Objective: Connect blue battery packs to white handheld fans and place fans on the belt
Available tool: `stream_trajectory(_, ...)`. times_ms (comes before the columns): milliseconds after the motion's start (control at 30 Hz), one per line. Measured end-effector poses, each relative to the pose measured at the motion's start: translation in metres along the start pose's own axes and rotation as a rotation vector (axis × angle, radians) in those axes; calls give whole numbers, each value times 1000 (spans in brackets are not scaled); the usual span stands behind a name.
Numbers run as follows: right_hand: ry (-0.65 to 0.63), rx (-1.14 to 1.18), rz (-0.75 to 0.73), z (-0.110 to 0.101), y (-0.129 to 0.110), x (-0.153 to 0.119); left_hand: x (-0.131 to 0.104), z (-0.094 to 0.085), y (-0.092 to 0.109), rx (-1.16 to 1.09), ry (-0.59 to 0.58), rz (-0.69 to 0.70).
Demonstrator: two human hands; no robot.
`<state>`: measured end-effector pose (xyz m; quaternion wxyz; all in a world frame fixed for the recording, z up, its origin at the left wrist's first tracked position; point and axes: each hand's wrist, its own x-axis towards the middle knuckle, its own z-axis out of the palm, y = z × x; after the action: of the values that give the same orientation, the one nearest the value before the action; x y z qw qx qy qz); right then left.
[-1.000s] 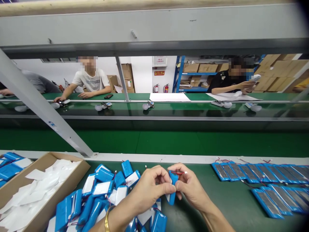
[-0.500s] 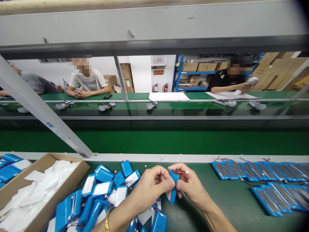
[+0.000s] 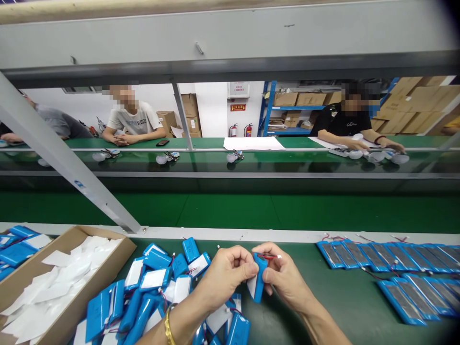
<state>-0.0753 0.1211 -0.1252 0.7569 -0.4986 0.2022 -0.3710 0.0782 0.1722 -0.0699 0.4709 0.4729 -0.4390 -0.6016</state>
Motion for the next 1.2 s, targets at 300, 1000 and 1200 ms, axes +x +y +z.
stream_trajectory(300, 40, 39, -25, 0, 3, 0, -5, -1, -1, 29, 5, 58)
stream_trajectory(1000, 239, -112, -181, 12, 0, -7, -21, 7, -25, 691, 275, 544)
stream_trajectory(1200, 304, -115, -206, 12, 1, -8, -20, 11, -36, 833, 354, 776)
